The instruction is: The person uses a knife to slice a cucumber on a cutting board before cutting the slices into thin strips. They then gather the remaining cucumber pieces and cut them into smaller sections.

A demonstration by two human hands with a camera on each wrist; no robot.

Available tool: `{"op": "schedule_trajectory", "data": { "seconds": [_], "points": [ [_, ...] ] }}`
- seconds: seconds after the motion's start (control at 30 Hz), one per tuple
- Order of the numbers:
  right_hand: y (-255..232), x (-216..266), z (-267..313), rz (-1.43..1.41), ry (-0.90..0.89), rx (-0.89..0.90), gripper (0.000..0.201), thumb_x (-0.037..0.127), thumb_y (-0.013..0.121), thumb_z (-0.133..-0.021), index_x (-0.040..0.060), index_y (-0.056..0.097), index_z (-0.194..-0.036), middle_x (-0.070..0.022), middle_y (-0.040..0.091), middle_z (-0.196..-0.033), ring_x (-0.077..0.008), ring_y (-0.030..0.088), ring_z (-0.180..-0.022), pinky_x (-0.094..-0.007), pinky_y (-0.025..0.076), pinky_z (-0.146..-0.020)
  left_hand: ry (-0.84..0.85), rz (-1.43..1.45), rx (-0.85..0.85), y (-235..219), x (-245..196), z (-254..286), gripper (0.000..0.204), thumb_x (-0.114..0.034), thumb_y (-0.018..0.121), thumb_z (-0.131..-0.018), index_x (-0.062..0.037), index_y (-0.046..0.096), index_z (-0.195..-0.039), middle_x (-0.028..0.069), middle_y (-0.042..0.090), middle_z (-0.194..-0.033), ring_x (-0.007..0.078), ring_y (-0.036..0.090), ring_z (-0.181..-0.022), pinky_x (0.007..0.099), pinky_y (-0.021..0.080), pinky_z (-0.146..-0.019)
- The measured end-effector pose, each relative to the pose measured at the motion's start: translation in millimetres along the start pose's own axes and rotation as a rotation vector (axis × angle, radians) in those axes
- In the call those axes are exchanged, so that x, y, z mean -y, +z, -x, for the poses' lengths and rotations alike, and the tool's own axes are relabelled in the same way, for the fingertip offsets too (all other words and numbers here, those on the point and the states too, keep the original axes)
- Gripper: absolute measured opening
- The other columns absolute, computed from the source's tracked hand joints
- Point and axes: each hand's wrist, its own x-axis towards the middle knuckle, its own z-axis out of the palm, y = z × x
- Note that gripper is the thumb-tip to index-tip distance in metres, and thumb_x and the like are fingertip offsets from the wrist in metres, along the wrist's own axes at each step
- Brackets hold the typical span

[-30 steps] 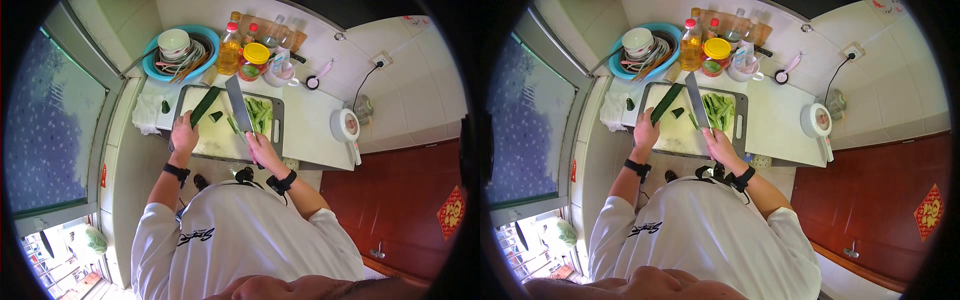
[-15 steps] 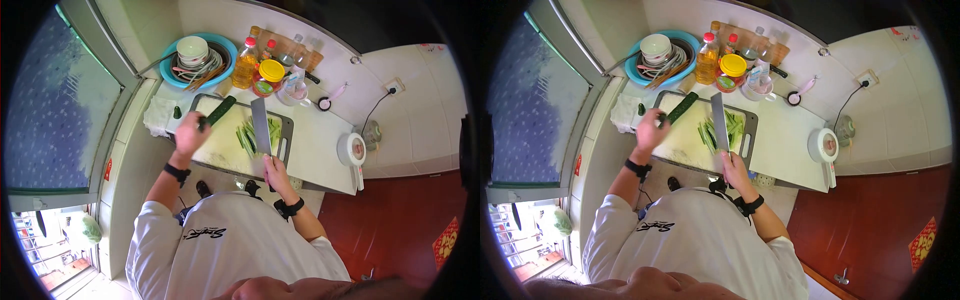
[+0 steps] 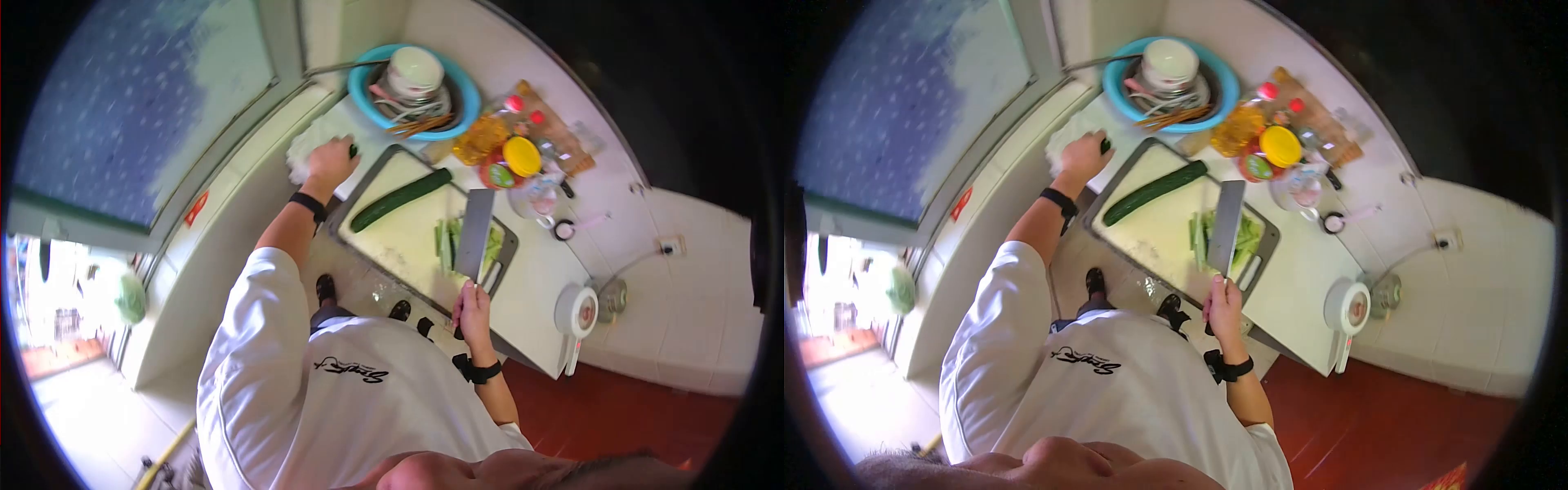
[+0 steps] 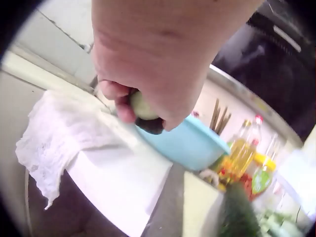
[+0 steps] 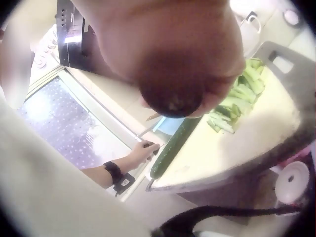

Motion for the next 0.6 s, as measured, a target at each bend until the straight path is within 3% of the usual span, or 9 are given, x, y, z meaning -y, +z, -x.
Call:
{"op": "schedule_trajectory", "data": {
  "seconds": [0.1,0.13,0.17,0.23,0.3,0.37,0.5,0.6],
  "points": [
    [-0.9,6.1,-0.5,0.062,-0.018,0.062,0.044,0.041,0.041,-0.103,0.0068,0.045,-0.077,-0.0013,0.044,-0.050,-0.0113,0.043,-0.038,-0.0256,0.035,-0.036,-0.117,0.365,-0.233,-46.3,17.1,43.7,0.047,-0.050,0.068,-0.082,-0.0107,0.064,-0.107,0.0163,0.069,-0.096,0.0363,0.066,-0.090,0.0466,0.053,-0.075],
    [-2.5,7.3,-2.5,0.070,-0.034,0.109,0.043,0.040,0.041,-0.104,0.0067,0.044,-0.077,-0.0013,0.044,-0.051,-0.0109,0.042,-0.038,-0.0253,0.035,-0.036,-0.227,0.492,-0.283,-51.6,35.0,66.8,0.046,-0.046,0.071,-0.082,-0.0073,0.065,-0.107,0.0170,0.070,-0.093,0.0323,0.068,-0.085,0.0433,0.052,-0.073],
    [-5.1,9.4,-0.1,0.079,-0.044,0.154,0.042,0.039,0.040,-0.104,0.0067,0.044,-0.077,-0.0013,0.044,-0.052,-0.0105,0.042,-0.038,-0.0250,0.034,-0.036,-0.274,0.769,-0.369,-47.3,57.2,95.4,0.041,-0.039,0.071,-0.085,-0.0060,0.065,-0.108,0.0106,0.070,-0.084,0.0214,0.067,-0.074,0.0355,0.052,-0.066],
    [-5.3,21.8,3.4,0.086,-0.034,0.230,0.042,0.037,0.040,-0.104,0.0067,0.044,-0.076,-0.0014,0.044,-0.053,-0.0102,0.041,-0.038,-0.0247,0.034,-0.036,-0.520,0.953,-0.423,-75.7,71.9,178.3,0.032,-0.035,0.071,-0.087,-0.0061,0.066,-0.101,0.0029,0.066,-0.078,0.0104,0.061,-0.068,0.0267,0.047,-0.058],
    [-5.1,26.3,1.0,0.090,-0.040,0.303,0.042,0.036,0.040,-0.105,0.0067,0.043,-0.075,-0.0015,0.044,-0.054,-0.0099,0.041,-0.038,-0.0243,0.034,-0.036,-0.878,0.955,-0.407,-73.1,87.7,271.4,0.031,-0.037,0.066,-0.091,-0.0086,0.064,-0.104,0.0004,0.063,-0.080,0.0092,0.061,-0.066,0.0227,0.044,-0.056],
    [-7.7,25.8,0.8,0.087,-0.063,0.398,0.042,0.034,0.039,-0.105,0.0064,0.043,-0.074,-0.0018,0.043,-0.054,-0.0097,0.040,-0.038,-0.0238,0.034,-0.036,-1.268,1.150,-0.534,-44.0,100.5,365.7,0.032,-0.039,0.067,-0.089,-0.0110,0.061,-0.103,0.0003,0.062,-0.085,0.0106,0.061,-0.064,0.0210,0.045,-0.052],
    [3.1,32.2,10.2,0.123,-0.024,0.530,0.041,0.031,0.038,-0.105,0.0064,0.041,-0.072,-0.0027,0.042,-0.052,-0.0107,0.040,-0.038,-0.0243,0.035,-0.036,-1.861,1.556,-0.776,69.5,144.4,558.1,0.034,-0.038,0.064,-0.089,-0.0107,0.058,-0.108,0.0038,0.062,-0.101,0.0190,0.063,-0.069,0.0290,0.055,-0.052],
    [15.2,26.7,16.7,0.165,-0.059,0.544,0.040,0.031,0.036,-0.105,0.0068,0.041,-0.073,-0.0030,0.040,-0.052,-0.0113,0.040,-0.037,-0.0252,0.035,-0.036,-2.031,1.485,-0.911,120.7,151.0,626.7,0.039,-0.037,0.066,-0.089,-0.0076,0.058,-0.114,0.0111,0.056,-0.117,0.0276,0.063,-0.070,0.0329,0.056,-0.053]
  ]
}}
